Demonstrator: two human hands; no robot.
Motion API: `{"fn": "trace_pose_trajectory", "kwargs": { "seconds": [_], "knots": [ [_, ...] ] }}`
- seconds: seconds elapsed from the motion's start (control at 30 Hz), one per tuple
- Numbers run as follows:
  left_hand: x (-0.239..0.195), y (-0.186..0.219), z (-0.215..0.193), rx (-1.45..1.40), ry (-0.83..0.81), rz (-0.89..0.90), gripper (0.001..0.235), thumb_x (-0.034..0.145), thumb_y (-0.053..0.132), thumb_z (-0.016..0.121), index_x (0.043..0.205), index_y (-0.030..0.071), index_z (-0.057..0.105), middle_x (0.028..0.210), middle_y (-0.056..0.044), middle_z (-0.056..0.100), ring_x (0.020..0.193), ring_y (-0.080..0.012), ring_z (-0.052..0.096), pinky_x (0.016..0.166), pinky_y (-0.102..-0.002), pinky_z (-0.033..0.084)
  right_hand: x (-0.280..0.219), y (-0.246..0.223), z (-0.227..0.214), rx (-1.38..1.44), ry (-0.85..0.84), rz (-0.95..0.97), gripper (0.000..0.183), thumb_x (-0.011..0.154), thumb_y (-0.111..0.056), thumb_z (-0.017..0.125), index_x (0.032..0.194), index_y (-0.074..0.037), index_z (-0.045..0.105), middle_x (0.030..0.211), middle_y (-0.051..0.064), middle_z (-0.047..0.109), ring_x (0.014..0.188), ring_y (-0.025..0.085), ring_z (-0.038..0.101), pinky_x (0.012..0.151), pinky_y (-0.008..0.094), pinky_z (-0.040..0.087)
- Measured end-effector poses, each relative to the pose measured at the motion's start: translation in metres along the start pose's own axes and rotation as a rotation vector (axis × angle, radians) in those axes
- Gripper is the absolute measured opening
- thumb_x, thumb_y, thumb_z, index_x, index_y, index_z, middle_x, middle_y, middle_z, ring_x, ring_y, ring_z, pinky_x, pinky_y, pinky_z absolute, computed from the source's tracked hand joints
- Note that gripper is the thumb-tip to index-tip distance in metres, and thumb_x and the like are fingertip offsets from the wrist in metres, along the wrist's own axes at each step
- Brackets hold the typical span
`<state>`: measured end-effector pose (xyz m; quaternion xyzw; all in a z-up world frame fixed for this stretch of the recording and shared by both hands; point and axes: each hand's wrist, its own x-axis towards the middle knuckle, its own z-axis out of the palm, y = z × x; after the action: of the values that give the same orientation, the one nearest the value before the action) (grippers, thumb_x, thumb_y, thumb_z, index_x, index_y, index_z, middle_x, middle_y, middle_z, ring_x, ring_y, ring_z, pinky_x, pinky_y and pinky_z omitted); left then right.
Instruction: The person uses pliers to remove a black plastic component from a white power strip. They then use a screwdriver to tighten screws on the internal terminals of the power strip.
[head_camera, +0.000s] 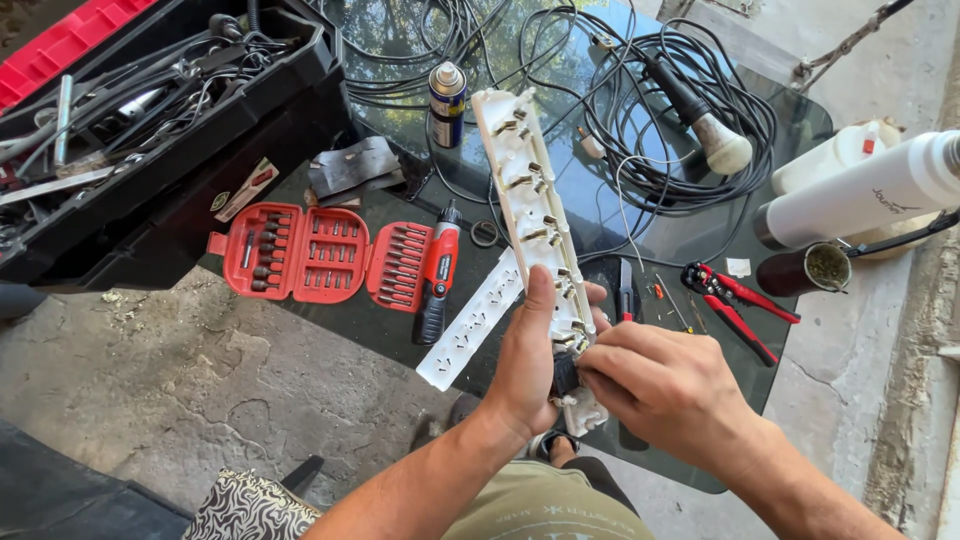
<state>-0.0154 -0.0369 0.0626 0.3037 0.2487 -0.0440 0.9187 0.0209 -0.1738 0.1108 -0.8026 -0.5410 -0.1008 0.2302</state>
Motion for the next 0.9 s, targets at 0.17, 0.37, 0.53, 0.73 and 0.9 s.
{"fn": "trace_pose_trajectory", "kwargs": {
  "seconds": [0.17,0.37,0.53,0.73,0.9],
  "knots": [
    [0.0,-0.004,-0.005,0.128,0.018,0.01,0.07,0.093,0.063,0.04,0.105,0.001,0.071,0.082,-0.009,0.069,0.075,-0.0183,0.066,0.073,-0.03,0.053,-0.004,0.006,0.005,0.078,-0.284,0.224,0.002,0.086,-0.015,0.065,0.085,-0.017,0.064,0.077,-0.003,0.062,0.063,0.02,0.061,0.048,0.037,0.046],
    [0.008,-0.011,-0.014,0.051,-0.019,0.058,0.068,0.097,0.06,0.039,0.107,0.0,0.067,0.077,-0.009,0.068,0.067,-0.0175,0.064,0.065,-0.03,0.051,-0.01,-0.003,0.011,0.338,-0.127,0.515,0.004,0.084,-0.012,0.071,0.086,-0.014,0.074,0.078,-0.002,0.071,0.063,0.012,0.062,0.058,0.027,0.049],
    [0.004,-0.005,-0.013,0.023,-0.015,0.113,0.068,0.094,0.061,0.043,0.112,-0.001,0.065,0.079,-0.01,0.065,0.062,-0.0198,0.066,0.059,-0.031,0.054,-0.016,-0.009,0.015,0.368,-0.015,0.812,0.004,0.078,-0.014,0.076,0.078,-0.014,0.08,0.066,-0.003,0.071,0.05,0.006,0.053,0.049,0.023,0.044],
    [-0.009,0.005,-0.007,0.268,-0.098,0.421,0.069,0.094,0.065,0.037,0.113,0.002,0.06,0.085,-0.01,0.063,0.072,-0.0211,0.068,0.07,-0.034,0.056,-0.009,-0.02,0.021,0.403,0.077,0.803,0.003,0.078,-0.011,0.075,0.077,-0.012,0.077,0.065,-0.004,0.07,0.048,0.005,0.048,0.049,0.022,0.042],
    [-0.011,-0.005,-0.015,0.33,-0.18,0.631,0.069,0.098,0.063,0.045,0.123,0.0,0.057,0.097,-0.007,0.06,0.082,-0.0173,0.064,0.074,-0.033,0.054,0.001,-0.031,0.023,0.287,0.107,0.761,0.005,0.076,-0.011,0.071,0.072,-0.013,0.075,0.065,-0.003,0.07,0.05,0.008,0.053,0.05,0.025,0.043]
  ]
}}
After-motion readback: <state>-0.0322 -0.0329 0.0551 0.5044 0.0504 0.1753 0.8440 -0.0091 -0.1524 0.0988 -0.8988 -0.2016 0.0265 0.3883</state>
